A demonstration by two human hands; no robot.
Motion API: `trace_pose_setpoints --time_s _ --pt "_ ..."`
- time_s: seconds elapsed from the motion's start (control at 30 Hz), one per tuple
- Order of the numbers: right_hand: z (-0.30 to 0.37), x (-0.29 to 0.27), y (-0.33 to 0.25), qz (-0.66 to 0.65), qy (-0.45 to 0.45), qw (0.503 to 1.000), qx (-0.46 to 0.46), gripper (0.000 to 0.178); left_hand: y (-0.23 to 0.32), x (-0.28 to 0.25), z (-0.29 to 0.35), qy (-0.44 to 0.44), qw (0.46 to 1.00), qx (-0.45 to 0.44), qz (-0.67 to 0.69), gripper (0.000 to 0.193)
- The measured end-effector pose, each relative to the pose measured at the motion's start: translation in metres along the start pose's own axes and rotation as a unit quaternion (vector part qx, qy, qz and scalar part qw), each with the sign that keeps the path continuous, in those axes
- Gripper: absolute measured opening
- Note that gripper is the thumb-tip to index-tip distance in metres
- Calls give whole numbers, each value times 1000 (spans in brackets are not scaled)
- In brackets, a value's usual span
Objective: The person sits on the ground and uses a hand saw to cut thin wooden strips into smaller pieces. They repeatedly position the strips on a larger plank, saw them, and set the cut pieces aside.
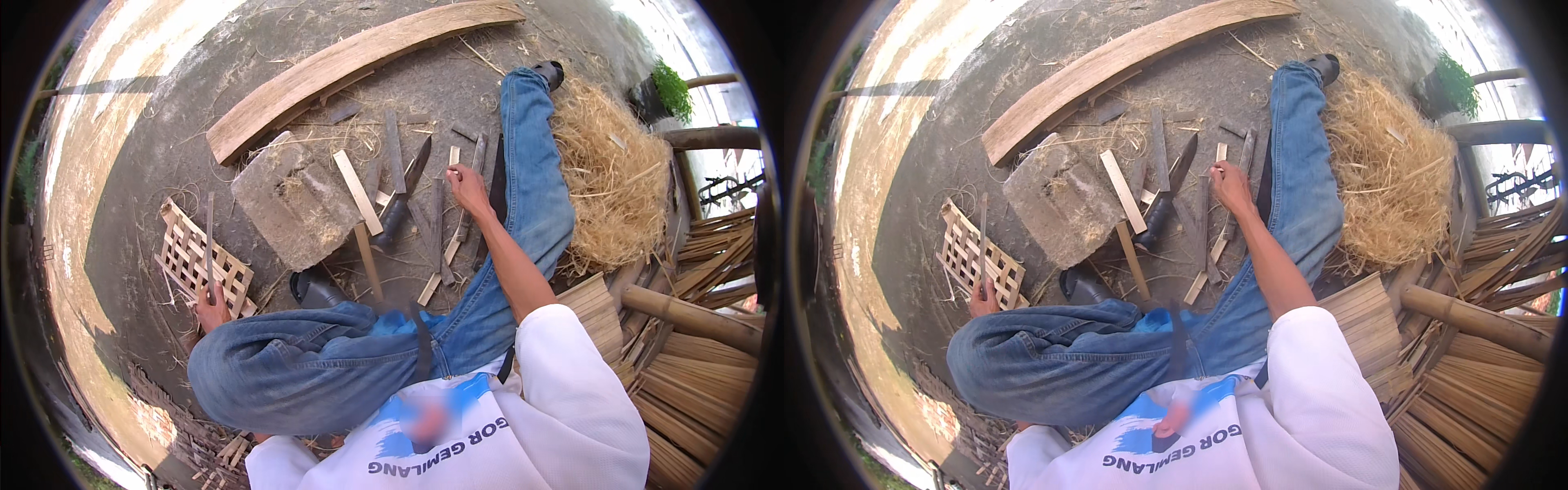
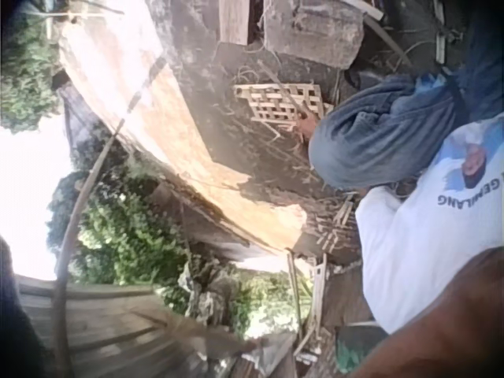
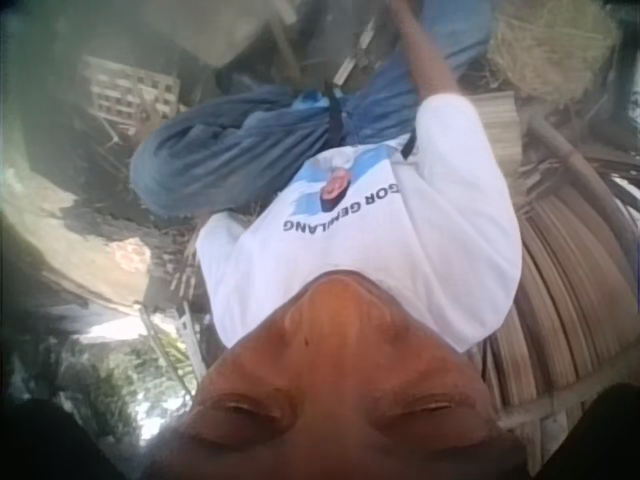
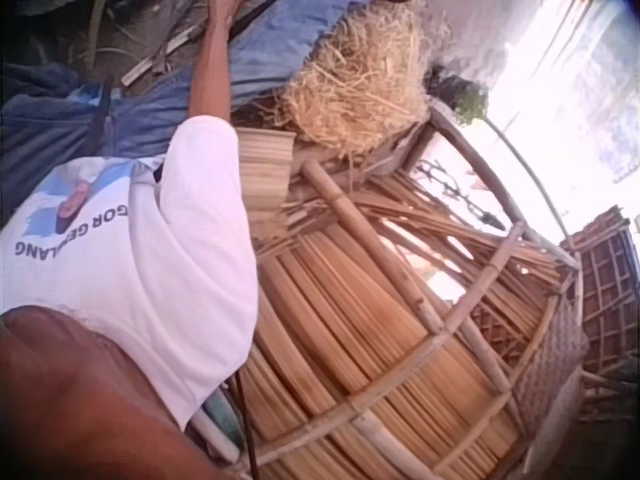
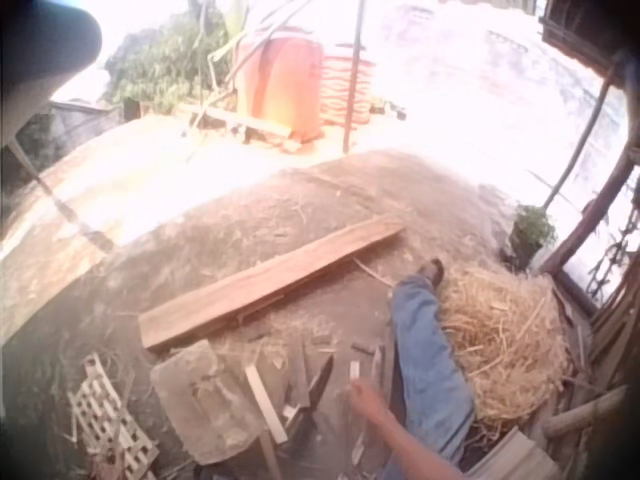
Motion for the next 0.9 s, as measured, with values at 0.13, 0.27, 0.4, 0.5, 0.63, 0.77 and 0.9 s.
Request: trace_pose_setpoints --time_s 0.13,0.27,0.4,0.5,0.63,0.77,0.9 --pt "18 -32 25 103 84 985 113 44 -26 47 11 -66 996 -28 53 40" --pt "12 -4 41 101 69 980 157 52 -98 75 16 -8 995 58 80 37" --pt "15 -13 14 -9 5 958 288 52 -24 67 38 169 948 253 -89 34" --pt "10 -7 25 -393 -86 853 334 40 50 79 60 21 976 160 144 33" --pt "35 -11 -50 -557 -100 776 278 32 122 117 106 -385 898 142 157 35" --pt "52 1 -88 -565 -181 767 244 29 154 155 123 -470 859 160 127 47" --pt "68 2 -115 -497 -170 822 221 32 154 185 131 -532 813 86 220 48"
Point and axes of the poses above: each hand's wrist, its own z-axis away from the middle knuckle, its own x-axis out of the palm, y = z × x, the point moved 4 cm from there along -z, towards the middle knuckle, and after that the axes turned 4 degrees about x, right-handed, at the moved point
